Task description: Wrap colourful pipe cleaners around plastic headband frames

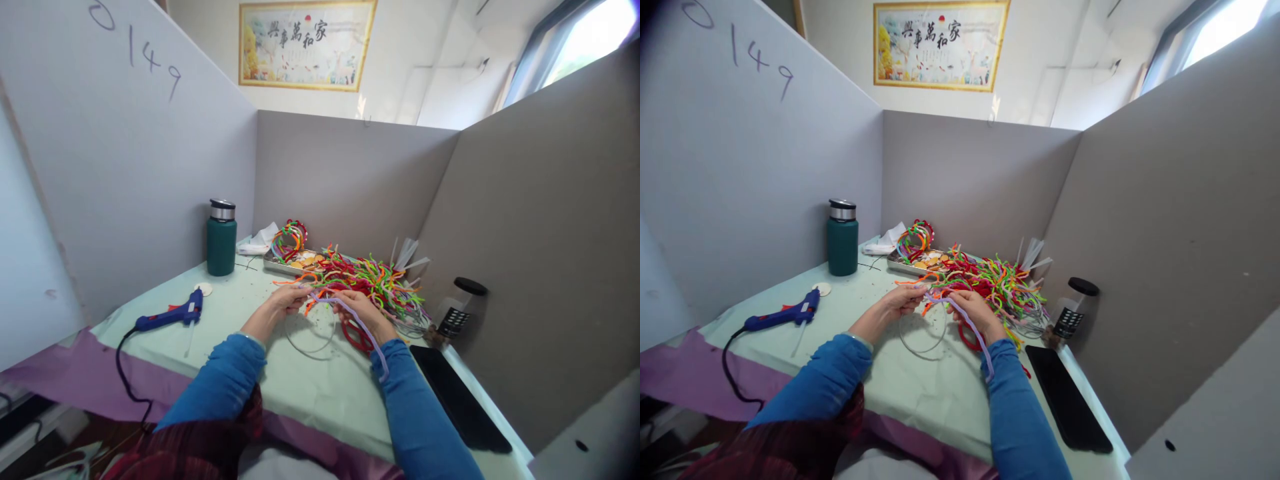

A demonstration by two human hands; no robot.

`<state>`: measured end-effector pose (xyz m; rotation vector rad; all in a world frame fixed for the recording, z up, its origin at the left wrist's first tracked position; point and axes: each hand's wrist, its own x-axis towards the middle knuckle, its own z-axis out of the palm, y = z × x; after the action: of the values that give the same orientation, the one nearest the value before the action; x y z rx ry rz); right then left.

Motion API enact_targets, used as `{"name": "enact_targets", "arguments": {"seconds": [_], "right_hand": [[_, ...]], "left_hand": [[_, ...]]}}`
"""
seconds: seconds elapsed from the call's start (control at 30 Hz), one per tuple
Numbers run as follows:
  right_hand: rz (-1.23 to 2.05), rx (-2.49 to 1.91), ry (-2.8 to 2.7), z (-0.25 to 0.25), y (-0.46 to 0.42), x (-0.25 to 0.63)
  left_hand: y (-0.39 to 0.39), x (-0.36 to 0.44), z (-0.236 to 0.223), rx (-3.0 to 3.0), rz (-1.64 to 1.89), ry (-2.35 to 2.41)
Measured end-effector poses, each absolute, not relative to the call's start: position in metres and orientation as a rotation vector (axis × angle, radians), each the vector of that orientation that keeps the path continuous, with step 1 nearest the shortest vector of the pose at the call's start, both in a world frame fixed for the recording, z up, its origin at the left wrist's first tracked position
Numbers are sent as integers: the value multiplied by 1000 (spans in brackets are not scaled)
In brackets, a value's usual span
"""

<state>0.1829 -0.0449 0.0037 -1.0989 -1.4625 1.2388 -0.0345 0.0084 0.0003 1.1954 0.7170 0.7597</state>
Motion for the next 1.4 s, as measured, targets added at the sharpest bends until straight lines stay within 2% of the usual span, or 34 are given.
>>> {"name": "enact_targets", "arguments": {"seconds": [0.23,0.47,0.63,0.77,0.9,1.1,1.23,1.3,1.4], "right_hand": [[1539,-943,-1581,-12,-43,153],[1873,-755,-1268,-13,-38,142],[1854,-729,-1127,-16,-38,142],[1736,-787,-1340,-22,-40,141],[1413,-1050,-1603,-19,-39,141],[455,-1212,-1558,-8,-31,162],[-65,-1177,-1473,3,-36,177],[-222,-1142,-1475,7,-39,180],[-259,-1183,-1513,6,-39,180]], "left_hand": [[7,-33,-1,1319,822,755],[1,-33,4,1301,854,757],[2,-34,3,1324,830,714],[0,-35,5,1324,799,675],[-2,-38,8,1303,758,621],[-1,-41,9,1260,727,551],[0,-39,9,1266,734,591],[1,-37,8,1292,739,629],[4,-36,4,1337,758,704]]}}
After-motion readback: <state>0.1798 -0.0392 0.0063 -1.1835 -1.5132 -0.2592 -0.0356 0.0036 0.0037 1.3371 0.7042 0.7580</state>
